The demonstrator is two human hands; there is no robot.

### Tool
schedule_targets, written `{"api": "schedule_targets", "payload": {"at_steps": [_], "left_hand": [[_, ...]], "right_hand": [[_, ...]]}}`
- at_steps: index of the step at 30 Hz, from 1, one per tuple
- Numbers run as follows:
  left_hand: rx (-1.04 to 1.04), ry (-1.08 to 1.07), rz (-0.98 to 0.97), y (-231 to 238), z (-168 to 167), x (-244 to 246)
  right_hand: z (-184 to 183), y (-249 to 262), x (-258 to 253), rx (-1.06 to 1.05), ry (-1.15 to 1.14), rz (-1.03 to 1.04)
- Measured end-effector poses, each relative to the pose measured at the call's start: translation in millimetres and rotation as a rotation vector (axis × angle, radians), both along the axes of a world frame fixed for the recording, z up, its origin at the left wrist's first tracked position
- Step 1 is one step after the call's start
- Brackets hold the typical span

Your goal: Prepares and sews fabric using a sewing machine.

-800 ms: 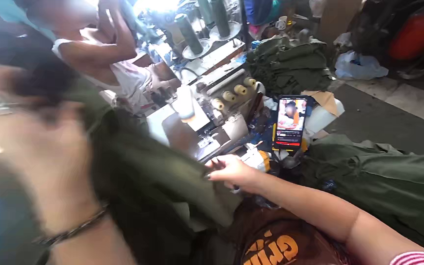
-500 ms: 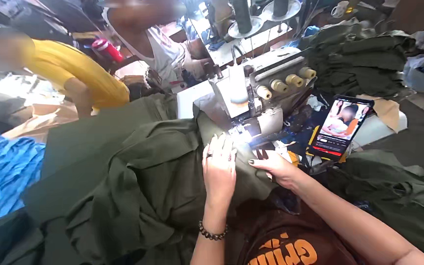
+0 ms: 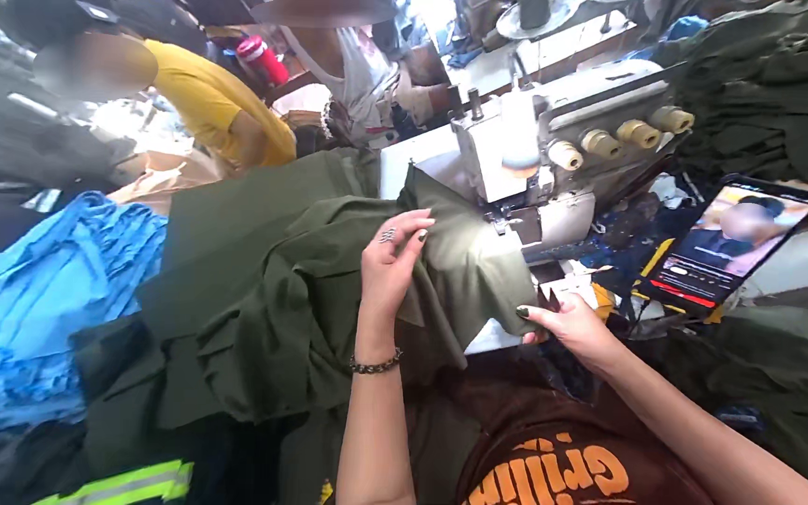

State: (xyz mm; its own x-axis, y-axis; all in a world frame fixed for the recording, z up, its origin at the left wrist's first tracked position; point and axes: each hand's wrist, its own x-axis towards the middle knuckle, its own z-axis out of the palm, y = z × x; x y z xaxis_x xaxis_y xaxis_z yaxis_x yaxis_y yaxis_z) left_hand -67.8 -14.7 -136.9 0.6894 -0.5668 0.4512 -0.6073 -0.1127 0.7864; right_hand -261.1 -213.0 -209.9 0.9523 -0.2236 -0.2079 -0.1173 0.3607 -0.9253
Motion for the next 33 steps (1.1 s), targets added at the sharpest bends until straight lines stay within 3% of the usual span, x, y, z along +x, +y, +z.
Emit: {"api": "schedule_targets", "payload": {"at_steps": [5, 7, 10, 12, 16, 20, 24, 29, 33], "left_hand": [[-0.029, -0.069, 0.138, 54, 14, -21], [0.090, -0.123, 0.071, 70, 11, -30], [0.442, -0.212, -0.059, 88, 3, -38], [0.565, -0.333, -0.044, 88, -6, -39], [0.523, -0.505, -0.007, 68, -3, -28], [0.356, -0.397, -0.256, 24, 28, -36], [0.260, -0.337, -0.462, -42, 44, -75], [0.251, -0.579, -0.177, -94, -2, -59], [0.236, -0.462, -0.057, -75, -19, -29]], "right_hand": [[-7, 4, -10, -0.131, -0.057, -0.129], [-5, 6, -11, -0.130, -0.059, -0.162], [-1, 9, -14, -0.115, -0.051, -0.192], [3, 9, -16, -0.156, -0.062, -0.200], [3, 2, -17, -0.264, -0.094, -0.178], [3, -3, -19, -0.307, -0.230, -0.114], [1, -4, -20, -0.300, -0.259, 0.022], [10, -9, -25, 0.136, -0.001, -0.055], [1, -22, -14, 0.185, 0.144, 0.021]]}}
